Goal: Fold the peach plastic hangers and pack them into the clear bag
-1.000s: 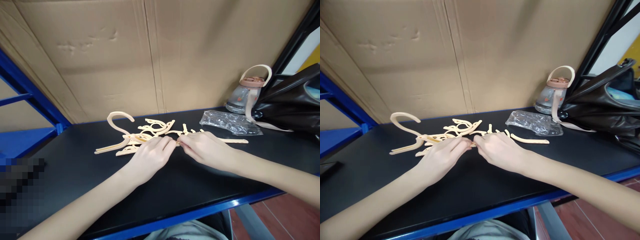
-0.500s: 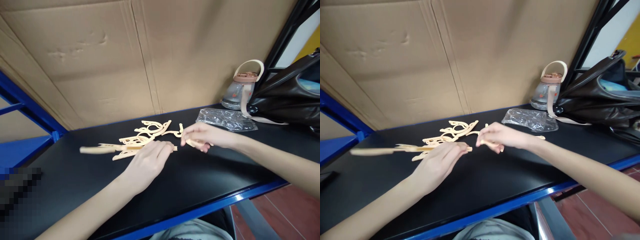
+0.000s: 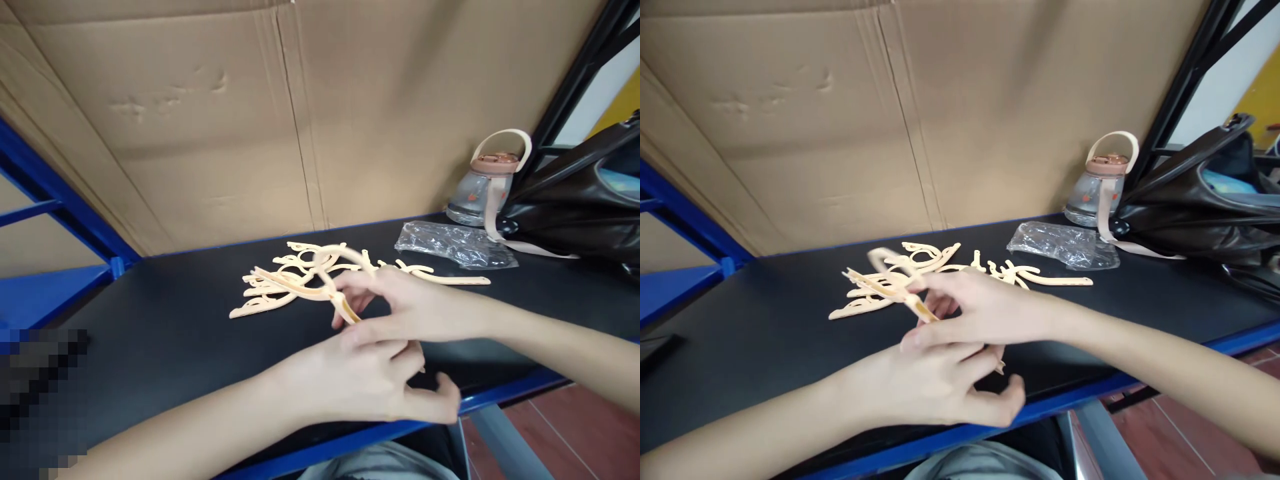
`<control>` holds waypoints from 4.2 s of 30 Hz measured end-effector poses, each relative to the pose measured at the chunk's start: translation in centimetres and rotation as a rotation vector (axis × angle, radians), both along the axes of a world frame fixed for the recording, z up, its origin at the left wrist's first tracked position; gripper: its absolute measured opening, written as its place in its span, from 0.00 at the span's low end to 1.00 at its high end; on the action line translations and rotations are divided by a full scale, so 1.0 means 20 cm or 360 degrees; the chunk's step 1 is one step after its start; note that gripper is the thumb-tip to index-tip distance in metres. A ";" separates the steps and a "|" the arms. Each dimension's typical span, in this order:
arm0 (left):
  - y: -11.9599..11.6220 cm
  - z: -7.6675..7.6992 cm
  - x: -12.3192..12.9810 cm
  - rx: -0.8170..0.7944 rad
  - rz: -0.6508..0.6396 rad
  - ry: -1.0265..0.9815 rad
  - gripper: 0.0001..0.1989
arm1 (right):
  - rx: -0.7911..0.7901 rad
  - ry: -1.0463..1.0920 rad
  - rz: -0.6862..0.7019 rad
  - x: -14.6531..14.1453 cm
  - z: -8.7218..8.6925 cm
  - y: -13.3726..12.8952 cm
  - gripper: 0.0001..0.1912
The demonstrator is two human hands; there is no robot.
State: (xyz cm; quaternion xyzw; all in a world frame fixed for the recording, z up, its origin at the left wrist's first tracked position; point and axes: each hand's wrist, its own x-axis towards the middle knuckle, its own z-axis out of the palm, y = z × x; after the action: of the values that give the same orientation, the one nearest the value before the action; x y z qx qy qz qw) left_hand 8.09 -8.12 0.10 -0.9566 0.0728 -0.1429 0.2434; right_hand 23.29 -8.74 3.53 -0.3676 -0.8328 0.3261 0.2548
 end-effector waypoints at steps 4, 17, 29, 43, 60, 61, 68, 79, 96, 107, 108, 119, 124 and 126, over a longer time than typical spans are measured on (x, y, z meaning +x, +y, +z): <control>-0.02 -0.01 -0.04 -0.0008 -0.0104 -0.0186 0.17 | -0.0207 0.0096 -0.0089 -0.04 0.02 -0.02 0.10; 0.12 0.18 -0.16 -0.1201 0.1030 -0.0940 0.07 | -0.0095 0.0364 -0.0345 0.00 -0.07 0.03 0.13; 0.29 0.19 -0.14 -0.2755 0.0787 0.0306 0.12 | 0.0755 -0.0069 -0.0436 0.02 -0.07 0.07 0.12; 0.30 0.09 -0.05 -0.1549 0.0794 -0.0162 0.16 | -0.0001 0.0414 -0.0532 0.04 -0.08 0.14 0.10; 0.31 0.10 0.01 -0.1576 0.1027 -0.0797 0.05 | 0.0264 0.0559 -0.0872 0.03 -0.19 0.16 0.12; 0.32 0.10 0.02 -0.1600 0.1019 -0.0791 0.05 | 0.0277 0.0556 -0.0887 0.03 -0.19 0.16 0.11; 0.33 0.04 0.03 -0.1548 0.0932 -0.0796 0.06 | -0.0229 0.0898 -0.0865 0.09 -0.17 0.22 0.11; 0.31 -0.06 0.25 -0.0943 0.0498 -0.0232 0.07 | -0.0324 0.0769 -0.0576 0.27 -0.05 0.20 0.15; 0.28 0.11 -0.10 -0.3574 0.0792 -0.0313 0.22 | 0.1564 -0.0829 -0.0478 0.15 -0.12 0.08 0.14; 0.26 0.04 -0.11 -0.3136 0.0824 -0.0422 0.16 | 0.1072 -0.0480 -0.0242 0.15 -0.13 0.10 0.11; 0.27 0.02 -0.11 -0.3092 0.0854 -0.0438 0.17 | 0.1090 -0.0587 -0.0224 0.14 -0.13 0.09 0.11; 0.20 -0.10 -0.04 -0.3300 0.0951 -0.0729 0.16 | 0.1737 -0.1388 -0.0347 0.02 -0.29 0.05 0.13; 0.21 -0.15 -0.05 -0.2967 0.1051 -0.0699 0.16 | 0.0863 -0.0859 -0.0470 0.06 -0.23 0.09 0.09; 0.22 -0.15 -0.05 -0.2625 0.0985 -0.0711 0.15 | 0.0527 -0.0459 -0.0425 0.10 -0.19 0.11 0.08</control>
State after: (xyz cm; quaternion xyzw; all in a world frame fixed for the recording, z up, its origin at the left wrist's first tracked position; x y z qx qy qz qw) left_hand 7.13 -3.81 -2.93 -0.7540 -0.3617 -0.2602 -0.4827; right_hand 25.39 -6.61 -0.18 -0.4704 -0.8467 0.0929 0.2308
